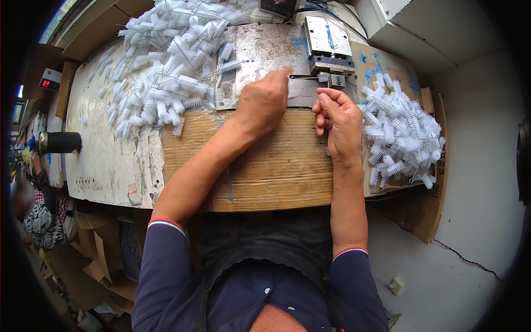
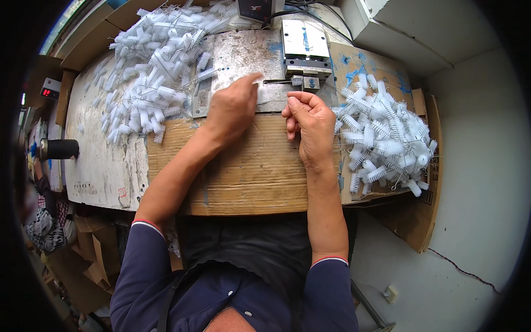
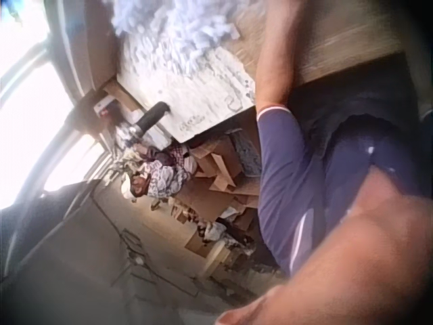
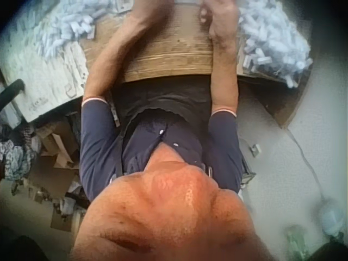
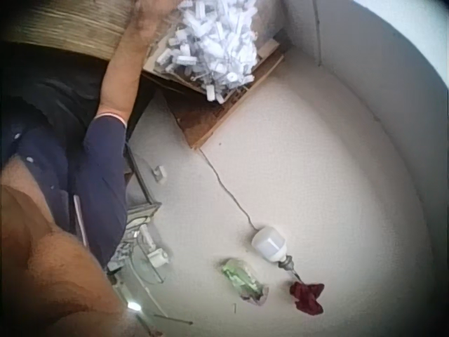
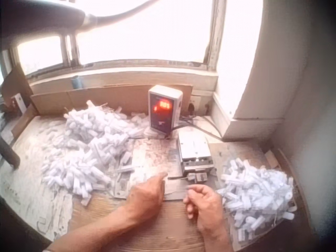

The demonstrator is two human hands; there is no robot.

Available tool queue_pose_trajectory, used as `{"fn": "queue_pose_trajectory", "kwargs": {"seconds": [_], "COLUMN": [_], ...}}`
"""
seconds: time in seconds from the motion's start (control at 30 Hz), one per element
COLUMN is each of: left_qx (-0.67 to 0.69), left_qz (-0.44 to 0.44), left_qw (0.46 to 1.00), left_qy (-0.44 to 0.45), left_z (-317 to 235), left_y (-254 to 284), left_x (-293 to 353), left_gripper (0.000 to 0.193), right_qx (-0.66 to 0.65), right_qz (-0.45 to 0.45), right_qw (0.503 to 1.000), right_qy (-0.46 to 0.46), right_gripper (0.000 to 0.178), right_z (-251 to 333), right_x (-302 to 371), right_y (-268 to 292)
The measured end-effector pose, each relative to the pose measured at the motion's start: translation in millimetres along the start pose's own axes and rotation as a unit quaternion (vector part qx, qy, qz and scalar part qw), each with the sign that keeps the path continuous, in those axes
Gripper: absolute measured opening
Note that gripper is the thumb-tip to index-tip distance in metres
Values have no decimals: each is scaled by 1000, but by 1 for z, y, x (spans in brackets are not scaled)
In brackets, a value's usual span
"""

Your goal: Assembling small white plastic components using a workbench jig and placing them into a box.

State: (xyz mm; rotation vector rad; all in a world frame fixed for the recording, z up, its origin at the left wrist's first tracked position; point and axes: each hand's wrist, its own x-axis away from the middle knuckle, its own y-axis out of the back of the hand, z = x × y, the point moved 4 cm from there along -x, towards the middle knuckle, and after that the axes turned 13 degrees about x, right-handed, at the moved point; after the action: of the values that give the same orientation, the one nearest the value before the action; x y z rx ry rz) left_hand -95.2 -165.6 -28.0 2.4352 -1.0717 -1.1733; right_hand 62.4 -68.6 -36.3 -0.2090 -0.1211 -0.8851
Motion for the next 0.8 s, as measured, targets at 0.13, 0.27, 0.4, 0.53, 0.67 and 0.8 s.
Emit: {"fn": "queue_pose_trajectory", "kwargs": {"seconds": [0.13, 0.27, 0.4, 0.53, 0.67, 0.8], "left_qx": [-9, 16, 21, 30, 28, 10], "left_qz": [-16, -48, -56, -58, -44, -15], "left_qw": [995, 997, 996, 996, 998, 999], "left_qy": [94, 58, 61, 53, 46, 41], "left_z": [-2, 23, 27, 29, 24, 19], "left_y": [48, 50, 47, 50, 52, 45], "left_x": [1, 4, 11, 14, 16, 13], "left_gripper": [35, 20, 14, 11, 12, 15], "right_qx": [4, 37, 49, 64, 86, 112], "right_qz": [9, 16, 13, 12, 21, 23], "right_qw": [1000, 999, 999, 998, 996, 993], "right_qy": [9, 8, 13, 13, 13, 11], "right_gripper": [22, 22, 20, 18, 19, 19], "right_z": [6, 4, 2, 2, 1, 1], "right_x": [2, 2, 1, 3, 3, 3], "right_y": [-5, -6, -6, -8, -11, -15]}}
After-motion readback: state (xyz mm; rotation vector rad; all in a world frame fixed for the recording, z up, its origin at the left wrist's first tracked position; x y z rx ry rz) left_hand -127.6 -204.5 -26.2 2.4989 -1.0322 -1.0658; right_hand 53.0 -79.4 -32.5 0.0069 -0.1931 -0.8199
